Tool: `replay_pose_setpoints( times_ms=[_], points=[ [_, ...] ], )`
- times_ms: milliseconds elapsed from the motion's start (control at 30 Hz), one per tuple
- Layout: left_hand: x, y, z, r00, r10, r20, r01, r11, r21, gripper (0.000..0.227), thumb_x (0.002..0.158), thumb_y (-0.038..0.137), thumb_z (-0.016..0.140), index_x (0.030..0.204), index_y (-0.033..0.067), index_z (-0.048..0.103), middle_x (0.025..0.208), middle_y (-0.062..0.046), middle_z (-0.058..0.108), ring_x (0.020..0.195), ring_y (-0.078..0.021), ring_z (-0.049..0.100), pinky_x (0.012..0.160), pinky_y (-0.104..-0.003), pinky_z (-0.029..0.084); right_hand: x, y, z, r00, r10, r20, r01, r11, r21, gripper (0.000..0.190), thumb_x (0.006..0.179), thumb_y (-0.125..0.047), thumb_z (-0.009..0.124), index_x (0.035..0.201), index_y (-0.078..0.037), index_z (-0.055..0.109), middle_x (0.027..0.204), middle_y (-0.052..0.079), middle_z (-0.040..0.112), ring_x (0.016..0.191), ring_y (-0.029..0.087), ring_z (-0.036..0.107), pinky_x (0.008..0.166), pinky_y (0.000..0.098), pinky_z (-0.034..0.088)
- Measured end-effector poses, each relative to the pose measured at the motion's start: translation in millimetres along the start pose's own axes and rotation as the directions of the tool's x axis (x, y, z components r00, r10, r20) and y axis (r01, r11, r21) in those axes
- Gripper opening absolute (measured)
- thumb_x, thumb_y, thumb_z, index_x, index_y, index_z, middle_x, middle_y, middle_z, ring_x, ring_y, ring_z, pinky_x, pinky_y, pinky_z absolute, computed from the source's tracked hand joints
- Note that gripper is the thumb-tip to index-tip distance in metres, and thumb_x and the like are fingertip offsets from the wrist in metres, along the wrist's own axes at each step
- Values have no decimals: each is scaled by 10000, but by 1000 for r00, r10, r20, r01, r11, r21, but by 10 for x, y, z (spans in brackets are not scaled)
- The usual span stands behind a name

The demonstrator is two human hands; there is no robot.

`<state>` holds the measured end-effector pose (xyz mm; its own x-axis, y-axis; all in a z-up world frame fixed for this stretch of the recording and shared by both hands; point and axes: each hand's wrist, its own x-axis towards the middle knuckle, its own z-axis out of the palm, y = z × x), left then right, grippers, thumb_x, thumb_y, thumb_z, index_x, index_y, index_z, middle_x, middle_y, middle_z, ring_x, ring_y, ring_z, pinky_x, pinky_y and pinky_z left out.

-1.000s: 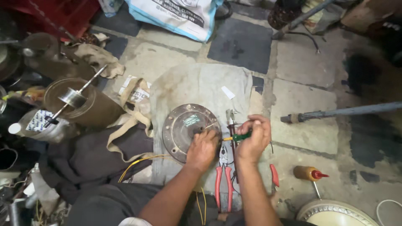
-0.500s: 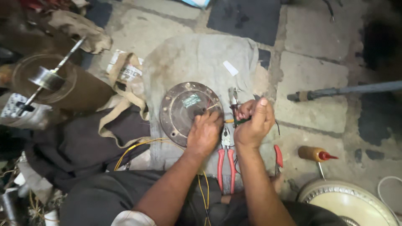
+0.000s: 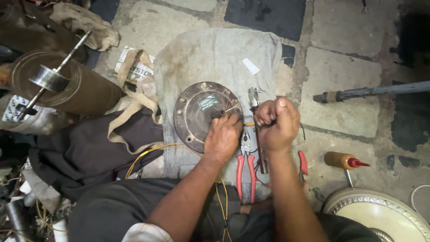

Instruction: The person sits on the floor and uses pliers and a screwdriver to manipulate wires and components on a circular metal device. They also use a hammer to tap a central part of the device.

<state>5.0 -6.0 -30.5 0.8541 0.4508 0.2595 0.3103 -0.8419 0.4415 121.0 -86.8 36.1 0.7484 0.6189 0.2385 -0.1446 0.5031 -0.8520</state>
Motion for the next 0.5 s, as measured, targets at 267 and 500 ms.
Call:
replay_pose_setpoints(
  times_ms=[267,500],
  points=[
    [-10,42,-130,999,23,-36,-24,999,-49,170,868,126,569,941,102,720,1059,-54,643,1078,-263,597,888,-416,446,-67,-69,281,945,-180,-274,62,919,-390,355,1126,-304,384,894,-63,500,762,48,505,661,140,495,598,302,471],
    [-4,50,-141,1000,15,-22,-16,999,-49,156,863,127,574,922,99,716,1019,-68,638,1064,-275,598,865,-425,446,-30,-61,282,914,-94,-395,44,990,-133,136,1059,-173,456,1124,-68,513,736,46,491,662,129,480,612,301,466]
  ],
)
